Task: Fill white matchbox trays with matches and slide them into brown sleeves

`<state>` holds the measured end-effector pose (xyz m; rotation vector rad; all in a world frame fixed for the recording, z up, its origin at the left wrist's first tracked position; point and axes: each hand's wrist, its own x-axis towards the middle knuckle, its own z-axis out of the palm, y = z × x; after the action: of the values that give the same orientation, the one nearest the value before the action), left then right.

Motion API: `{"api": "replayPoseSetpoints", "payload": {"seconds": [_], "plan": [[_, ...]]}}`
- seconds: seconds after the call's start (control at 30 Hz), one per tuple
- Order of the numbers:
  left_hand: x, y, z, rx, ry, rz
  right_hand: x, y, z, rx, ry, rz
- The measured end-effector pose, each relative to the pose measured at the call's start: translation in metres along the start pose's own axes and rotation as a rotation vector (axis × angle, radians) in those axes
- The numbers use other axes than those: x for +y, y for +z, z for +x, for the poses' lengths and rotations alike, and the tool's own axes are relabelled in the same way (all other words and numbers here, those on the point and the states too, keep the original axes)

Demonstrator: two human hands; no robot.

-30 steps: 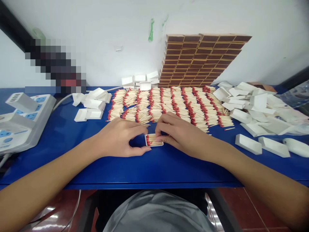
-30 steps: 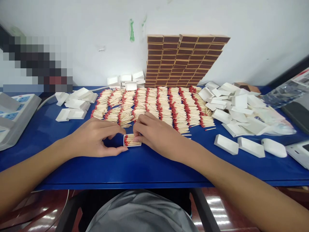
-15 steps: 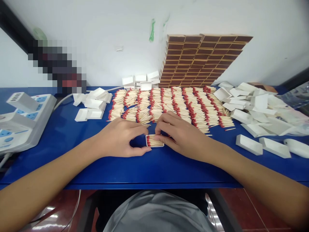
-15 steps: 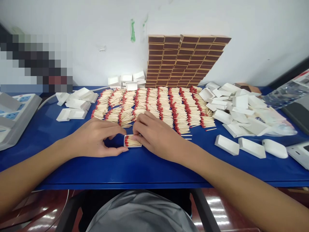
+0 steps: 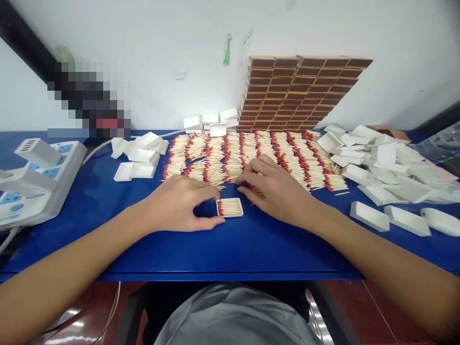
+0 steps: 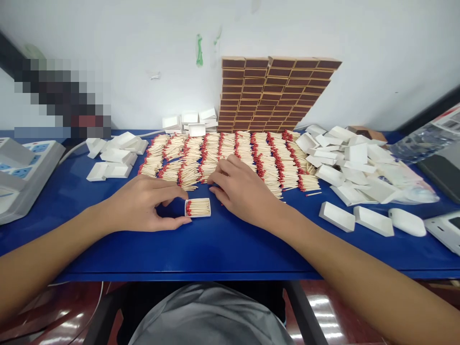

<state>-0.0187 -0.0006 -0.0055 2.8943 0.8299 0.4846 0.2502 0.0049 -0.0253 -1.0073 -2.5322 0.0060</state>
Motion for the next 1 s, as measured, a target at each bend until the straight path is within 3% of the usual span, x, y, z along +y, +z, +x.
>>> {"api": "replayPoseSetpoints", "payload": {"seconds": [1.0], "plan": [[0.0,0.0003,0.0013,-0.003,-0.005,-0.003,-0.0018,-0.001,0.0045,-0.024,0.031,0.036]]}}
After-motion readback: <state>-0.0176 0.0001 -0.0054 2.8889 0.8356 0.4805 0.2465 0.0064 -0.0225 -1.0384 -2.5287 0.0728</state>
